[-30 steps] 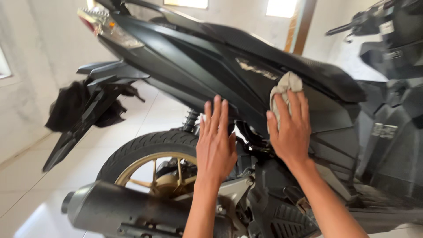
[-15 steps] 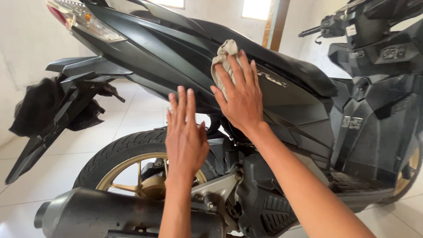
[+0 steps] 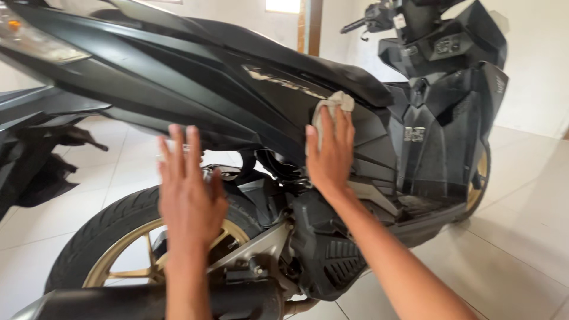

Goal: The person wipes the exterior of a black scooter with a cloth, cleaning the seat, rear body panels, tail light, handlebars, dashboard, and rear wheel area. The person moves around the scooter to reach different sides and components.

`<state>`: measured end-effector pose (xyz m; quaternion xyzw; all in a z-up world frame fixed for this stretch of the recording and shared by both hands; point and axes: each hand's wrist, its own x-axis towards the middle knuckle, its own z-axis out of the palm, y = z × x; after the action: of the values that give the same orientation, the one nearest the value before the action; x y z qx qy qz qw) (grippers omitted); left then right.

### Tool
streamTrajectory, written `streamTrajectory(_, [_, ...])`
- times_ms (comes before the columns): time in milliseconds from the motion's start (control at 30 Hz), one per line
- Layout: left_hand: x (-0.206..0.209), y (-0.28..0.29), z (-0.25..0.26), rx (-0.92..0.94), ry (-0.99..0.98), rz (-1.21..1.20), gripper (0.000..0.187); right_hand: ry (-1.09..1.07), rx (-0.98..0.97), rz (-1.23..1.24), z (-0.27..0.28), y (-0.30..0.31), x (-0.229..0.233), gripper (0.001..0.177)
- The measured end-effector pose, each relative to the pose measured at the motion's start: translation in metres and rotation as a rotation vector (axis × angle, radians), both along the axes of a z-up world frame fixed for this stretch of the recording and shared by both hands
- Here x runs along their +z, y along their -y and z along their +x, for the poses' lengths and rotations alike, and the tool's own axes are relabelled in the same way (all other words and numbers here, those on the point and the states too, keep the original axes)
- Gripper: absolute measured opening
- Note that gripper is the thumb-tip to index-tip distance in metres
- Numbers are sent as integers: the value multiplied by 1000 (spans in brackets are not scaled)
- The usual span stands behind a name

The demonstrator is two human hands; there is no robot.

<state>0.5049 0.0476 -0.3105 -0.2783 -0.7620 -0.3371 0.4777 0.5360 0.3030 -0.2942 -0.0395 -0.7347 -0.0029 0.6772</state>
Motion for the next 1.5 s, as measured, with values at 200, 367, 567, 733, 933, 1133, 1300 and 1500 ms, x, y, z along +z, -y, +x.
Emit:
streamTrajectory(200, [10, 12, -4, 84, 1, -57, 78, -50, 61, 95, -31, 43, 25, 54])
streamTrajectory(367, [15, 0, 1, 38, -26, -64, 79, 43, 180, 255, -60, 90, 57, 52])
streamTrajectory(567, [28, -48, -2, 70, -52, -147, 86, 76, 241, 291, -49, 58, 51, 54])
streamTrajectory(733, [29, -73, 6, 111, -13, -174, 86, 145, 228, 162, -10, 12, 28, 53])
streamTrajectory(933, [33, -66, 16, 87, 64, -161, 87, 111, 167, -149, -7, -50, 1, 55])
streamTrajectory(1133, [40, -63, 19, 63, 88, -111, 84, 59, 199, -458, -11, -118, -21, 62])
streamTrajectory(1300, [46, -62, 23, 110, 128, -99, 82, 30, 151, -415, -9, -121, 4, 56])
streamTrajectory(1500, [43, -66, 24, 106, 156, -104, 86, -52, 243, -15, -27, -58, 45, 36])
